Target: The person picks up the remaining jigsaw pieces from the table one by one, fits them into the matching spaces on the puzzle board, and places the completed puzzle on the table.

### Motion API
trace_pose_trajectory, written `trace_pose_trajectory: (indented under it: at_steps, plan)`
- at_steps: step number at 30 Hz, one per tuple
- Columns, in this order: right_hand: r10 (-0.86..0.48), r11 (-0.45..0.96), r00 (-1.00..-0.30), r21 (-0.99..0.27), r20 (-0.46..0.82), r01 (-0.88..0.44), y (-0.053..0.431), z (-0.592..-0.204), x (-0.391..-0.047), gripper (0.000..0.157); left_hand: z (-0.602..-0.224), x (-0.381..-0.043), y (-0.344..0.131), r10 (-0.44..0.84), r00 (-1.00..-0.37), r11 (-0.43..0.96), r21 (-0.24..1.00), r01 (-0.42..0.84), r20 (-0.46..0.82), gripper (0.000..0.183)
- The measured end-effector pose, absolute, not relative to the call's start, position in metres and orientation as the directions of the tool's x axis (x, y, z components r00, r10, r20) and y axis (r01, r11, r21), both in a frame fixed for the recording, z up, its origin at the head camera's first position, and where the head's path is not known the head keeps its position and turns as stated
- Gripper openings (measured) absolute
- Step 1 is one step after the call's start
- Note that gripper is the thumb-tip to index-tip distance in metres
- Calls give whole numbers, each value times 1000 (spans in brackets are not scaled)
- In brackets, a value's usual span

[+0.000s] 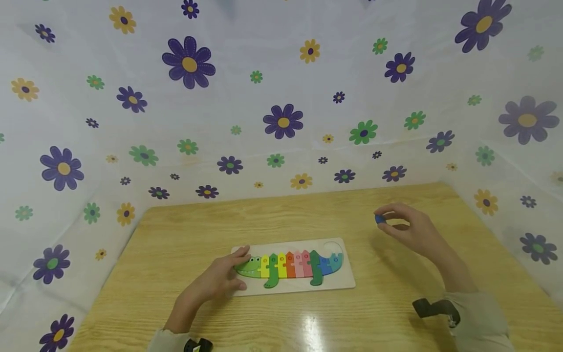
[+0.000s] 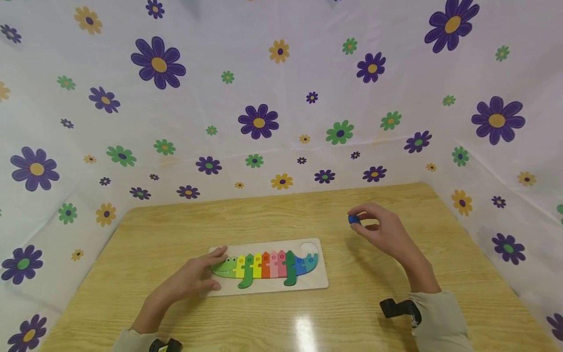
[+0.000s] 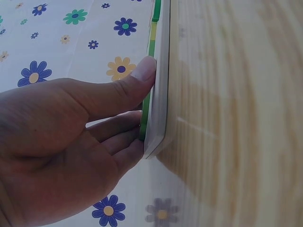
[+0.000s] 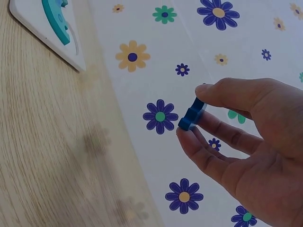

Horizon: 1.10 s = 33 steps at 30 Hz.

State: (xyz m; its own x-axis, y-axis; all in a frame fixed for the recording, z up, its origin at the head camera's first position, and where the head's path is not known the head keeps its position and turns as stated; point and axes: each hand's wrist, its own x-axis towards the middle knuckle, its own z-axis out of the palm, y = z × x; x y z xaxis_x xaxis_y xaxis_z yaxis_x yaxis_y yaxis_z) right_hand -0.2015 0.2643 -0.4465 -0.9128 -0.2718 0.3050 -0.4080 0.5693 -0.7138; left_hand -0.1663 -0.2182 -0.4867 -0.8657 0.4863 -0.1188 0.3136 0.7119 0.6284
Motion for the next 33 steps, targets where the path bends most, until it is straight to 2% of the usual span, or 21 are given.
trace_pose_trajectory:
  at_steps: [19, 33]
  plan:
    - [-307, 485, -908, -775, 284, -406, 260, -445, -200, 24, -487, -168, -219, 497, -861, 702, 632, 327, -107, 70]
    - [-312, 483, -901, -767, 300, -422, 255, -443, -200, 25, -489, -167, -220, 492, -864, 709, 626, 326, -107, 70]
